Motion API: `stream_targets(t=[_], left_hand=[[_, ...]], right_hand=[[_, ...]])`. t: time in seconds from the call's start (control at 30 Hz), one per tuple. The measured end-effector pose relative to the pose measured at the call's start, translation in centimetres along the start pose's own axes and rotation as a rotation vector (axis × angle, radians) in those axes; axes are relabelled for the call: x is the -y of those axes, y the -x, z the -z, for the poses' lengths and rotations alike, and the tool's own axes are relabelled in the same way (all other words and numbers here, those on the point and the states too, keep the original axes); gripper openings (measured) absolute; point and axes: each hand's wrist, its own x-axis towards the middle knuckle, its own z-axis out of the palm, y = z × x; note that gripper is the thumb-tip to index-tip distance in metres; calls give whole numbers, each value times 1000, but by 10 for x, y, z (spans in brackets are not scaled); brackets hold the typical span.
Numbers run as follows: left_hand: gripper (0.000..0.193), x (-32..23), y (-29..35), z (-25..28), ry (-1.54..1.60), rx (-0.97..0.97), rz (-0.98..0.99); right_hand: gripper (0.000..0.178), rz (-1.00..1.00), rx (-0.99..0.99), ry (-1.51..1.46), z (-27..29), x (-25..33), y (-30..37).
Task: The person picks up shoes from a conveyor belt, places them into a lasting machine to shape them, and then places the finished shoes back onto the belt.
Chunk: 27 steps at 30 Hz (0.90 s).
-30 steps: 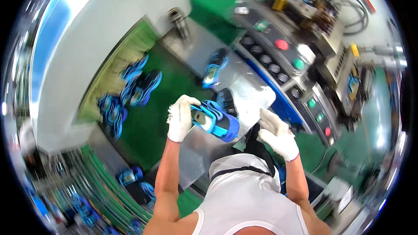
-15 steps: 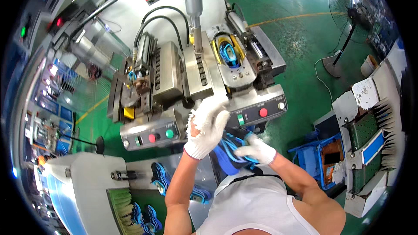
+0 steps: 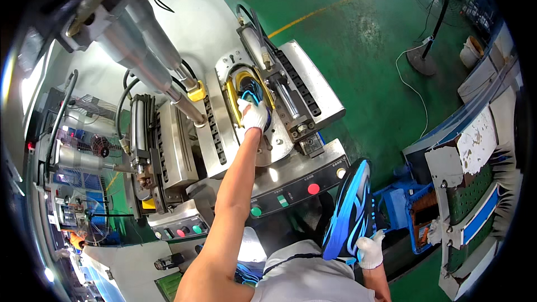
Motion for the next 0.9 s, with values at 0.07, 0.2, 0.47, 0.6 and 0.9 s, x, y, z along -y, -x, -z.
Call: stream_targets(t=[0.07,0.2,0.47,0.6,0.9], left_hand=[[69,-20,1,2,78,119,27],[56,2,-23,47,370,182,211],[52,40,120,234,997,343,107],[62,155,237,308,897,345,267],[69,257,457,343,677,185,853]], right_hand=[[73,21,-71,-8,4,-6,0],[70,20,1,18,-38,13,-14],[38,294,201,270,-166,75,-66],[35,135,614,323,-329,117,-140],[38,861,275,1511,-487,49,-392]])
